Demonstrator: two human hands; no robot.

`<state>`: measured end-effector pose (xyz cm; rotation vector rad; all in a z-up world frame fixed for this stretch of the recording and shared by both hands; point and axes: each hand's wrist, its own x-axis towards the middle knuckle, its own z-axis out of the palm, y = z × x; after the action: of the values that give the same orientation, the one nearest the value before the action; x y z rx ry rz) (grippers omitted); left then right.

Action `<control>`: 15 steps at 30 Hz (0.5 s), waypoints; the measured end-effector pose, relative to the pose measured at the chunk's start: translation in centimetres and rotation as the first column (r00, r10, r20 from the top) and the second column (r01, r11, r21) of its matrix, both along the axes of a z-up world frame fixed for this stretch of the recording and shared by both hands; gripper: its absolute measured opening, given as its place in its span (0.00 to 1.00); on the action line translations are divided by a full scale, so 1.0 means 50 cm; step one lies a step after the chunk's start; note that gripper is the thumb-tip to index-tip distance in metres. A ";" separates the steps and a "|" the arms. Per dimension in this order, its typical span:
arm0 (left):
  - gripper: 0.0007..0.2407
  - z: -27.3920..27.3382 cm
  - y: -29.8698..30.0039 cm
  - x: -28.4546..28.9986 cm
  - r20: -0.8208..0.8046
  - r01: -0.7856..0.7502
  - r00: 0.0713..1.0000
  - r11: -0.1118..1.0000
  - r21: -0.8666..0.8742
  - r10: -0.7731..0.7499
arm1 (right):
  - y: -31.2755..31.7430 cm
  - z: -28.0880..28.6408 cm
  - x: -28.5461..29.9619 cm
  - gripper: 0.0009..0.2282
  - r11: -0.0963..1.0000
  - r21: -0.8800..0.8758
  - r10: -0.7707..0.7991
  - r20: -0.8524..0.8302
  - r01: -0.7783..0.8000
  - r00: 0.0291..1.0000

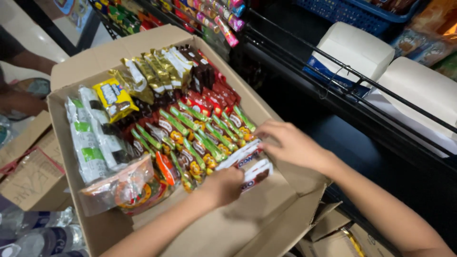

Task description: Organizing and sorting various snack packages into a cardboard box on the floor.

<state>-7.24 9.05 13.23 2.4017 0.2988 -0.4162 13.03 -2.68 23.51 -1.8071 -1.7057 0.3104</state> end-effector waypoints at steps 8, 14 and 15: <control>0.10 -0.107 -0.071 -0.002 0.248 0.033 0.956 0.895 0.445 -0.159 | 0.023 -0.092 0.009 0.12 0.969 -0.217 0.169 0.230 -0.119 0.958; 0.08 -0.138 -0.140 -0.018 0.179 0.240 0.930 0.900 0.363 -0.320 | 0.087 -0.259 -0.037 0.12 0.902 -0.276 0.431 0.626 -0.332 0.650; 0.08 -0.140 -0.142 -0.017 0.180 0.237 0.931 0.901 0.364 -0.318 | 0.091 -0.270 -0.039 0.12 0.901 -0.276 0.432 0.627 -0.334 0.648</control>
<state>-8.11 1.93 6.26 2.8128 -0.0971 -0.2114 11.09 1.89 10.03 -1.7447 -2.6636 -0.1004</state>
